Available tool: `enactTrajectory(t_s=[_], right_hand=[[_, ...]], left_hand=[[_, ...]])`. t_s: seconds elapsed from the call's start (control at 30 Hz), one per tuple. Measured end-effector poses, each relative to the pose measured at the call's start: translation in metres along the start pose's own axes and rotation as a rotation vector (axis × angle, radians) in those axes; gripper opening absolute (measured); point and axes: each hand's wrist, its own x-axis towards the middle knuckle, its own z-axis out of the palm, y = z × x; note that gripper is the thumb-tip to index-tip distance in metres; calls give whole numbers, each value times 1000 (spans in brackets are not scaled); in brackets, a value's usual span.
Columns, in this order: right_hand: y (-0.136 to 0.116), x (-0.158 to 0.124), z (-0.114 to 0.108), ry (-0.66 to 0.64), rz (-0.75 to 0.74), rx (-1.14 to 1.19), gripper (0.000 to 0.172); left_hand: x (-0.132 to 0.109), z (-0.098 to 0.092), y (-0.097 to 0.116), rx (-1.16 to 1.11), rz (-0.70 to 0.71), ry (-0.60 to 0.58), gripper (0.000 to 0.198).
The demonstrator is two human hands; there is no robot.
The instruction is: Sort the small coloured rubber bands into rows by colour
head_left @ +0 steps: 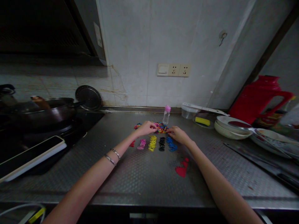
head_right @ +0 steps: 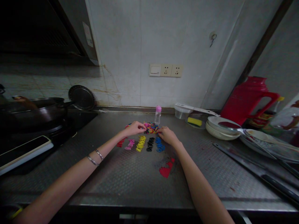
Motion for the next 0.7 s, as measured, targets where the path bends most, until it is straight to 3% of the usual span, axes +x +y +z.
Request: enactTrajectory(t_s=[0.2,0.7], right_hand=[[-4,0,-1,-4,-15,-50,21],[-15,3,3,-38,-8,-174,20]], left_hand=[[-2,-16,-11,-74,-88,32,32],[-2,-37,-27,-194,-108,137,30]])
